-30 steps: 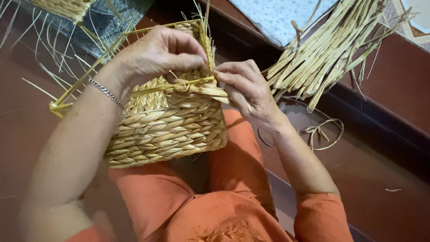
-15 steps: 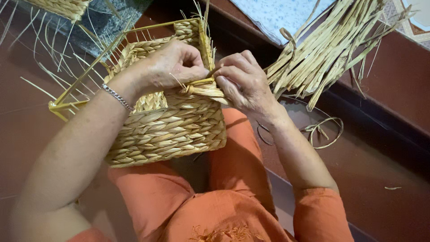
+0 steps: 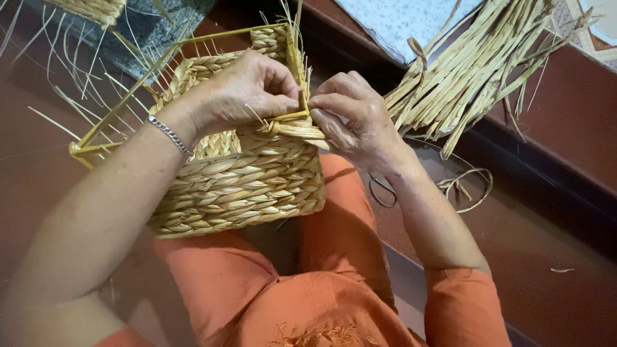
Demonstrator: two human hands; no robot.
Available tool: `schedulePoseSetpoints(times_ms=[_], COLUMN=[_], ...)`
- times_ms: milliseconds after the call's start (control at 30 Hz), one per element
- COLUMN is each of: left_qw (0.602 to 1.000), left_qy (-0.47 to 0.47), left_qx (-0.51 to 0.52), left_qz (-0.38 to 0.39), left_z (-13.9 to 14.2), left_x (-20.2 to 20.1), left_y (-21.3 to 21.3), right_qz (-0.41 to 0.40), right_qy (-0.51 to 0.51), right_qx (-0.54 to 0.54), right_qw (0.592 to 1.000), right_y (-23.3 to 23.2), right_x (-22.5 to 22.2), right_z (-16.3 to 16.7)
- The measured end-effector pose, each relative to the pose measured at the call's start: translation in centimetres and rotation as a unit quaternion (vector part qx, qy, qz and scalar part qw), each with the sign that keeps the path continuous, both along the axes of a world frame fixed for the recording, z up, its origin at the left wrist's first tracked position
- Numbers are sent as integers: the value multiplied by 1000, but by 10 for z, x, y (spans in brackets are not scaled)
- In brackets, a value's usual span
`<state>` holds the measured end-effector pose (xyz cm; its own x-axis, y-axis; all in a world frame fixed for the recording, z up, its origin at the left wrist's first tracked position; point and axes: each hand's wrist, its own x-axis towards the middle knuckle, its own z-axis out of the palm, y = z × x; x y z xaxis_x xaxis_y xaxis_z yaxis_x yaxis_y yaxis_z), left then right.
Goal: The person sits on the floor with a woven water hyacinth basket on their lap and weaves thin plant strips around the rim, wrapping and tucking them along the bamboo frame. They rotate the basket to work around its edges, pulling strips tight and continuing the wrap along the sides.
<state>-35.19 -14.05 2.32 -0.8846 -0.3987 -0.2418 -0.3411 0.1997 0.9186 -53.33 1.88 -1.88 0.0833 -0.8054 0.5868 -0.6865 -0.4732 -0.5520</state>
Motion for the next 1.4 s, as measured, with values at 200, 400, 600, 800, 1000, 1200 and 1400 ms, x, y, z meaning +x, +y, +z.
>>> schedulePoseSetpoints(times_ms=[200, 400, 600, 800, 1000, 1200, 1400], left_qw=[995, 998, 998, 987, 988, 998, 989], left_qy=[-60, 22, 15, -13, -43, 47, 53], left_qx=[-65, -63, -59, -116, -148, -43, -135], left_qz=[48, -9, -5, 114, 18, -17, -29], left_z=[-3, 0, 3, 5, 8, 15, 21], left_x=[-7, 0, 2, 19, 41, 46, 45], left_y=[0, 0, 3, 8, 15, 20, 27], right_qz=[23, 38, 29, -82, -194, -213, -227], right_qy=[-120, -274, -307, -154, -102, -82, -123], right_qx=[152, 216, 158, -64, -132, -188, -60], right_qw=[981, 936, 938, 983, 967, 955, 964], right_y=[-4, -12, -8, -8, 15, 5, 8], right_x=[-4, -11, -5, -13, -61, -71, -48], right_z=[-1, -5, -18, -40, -60, -68, -53])
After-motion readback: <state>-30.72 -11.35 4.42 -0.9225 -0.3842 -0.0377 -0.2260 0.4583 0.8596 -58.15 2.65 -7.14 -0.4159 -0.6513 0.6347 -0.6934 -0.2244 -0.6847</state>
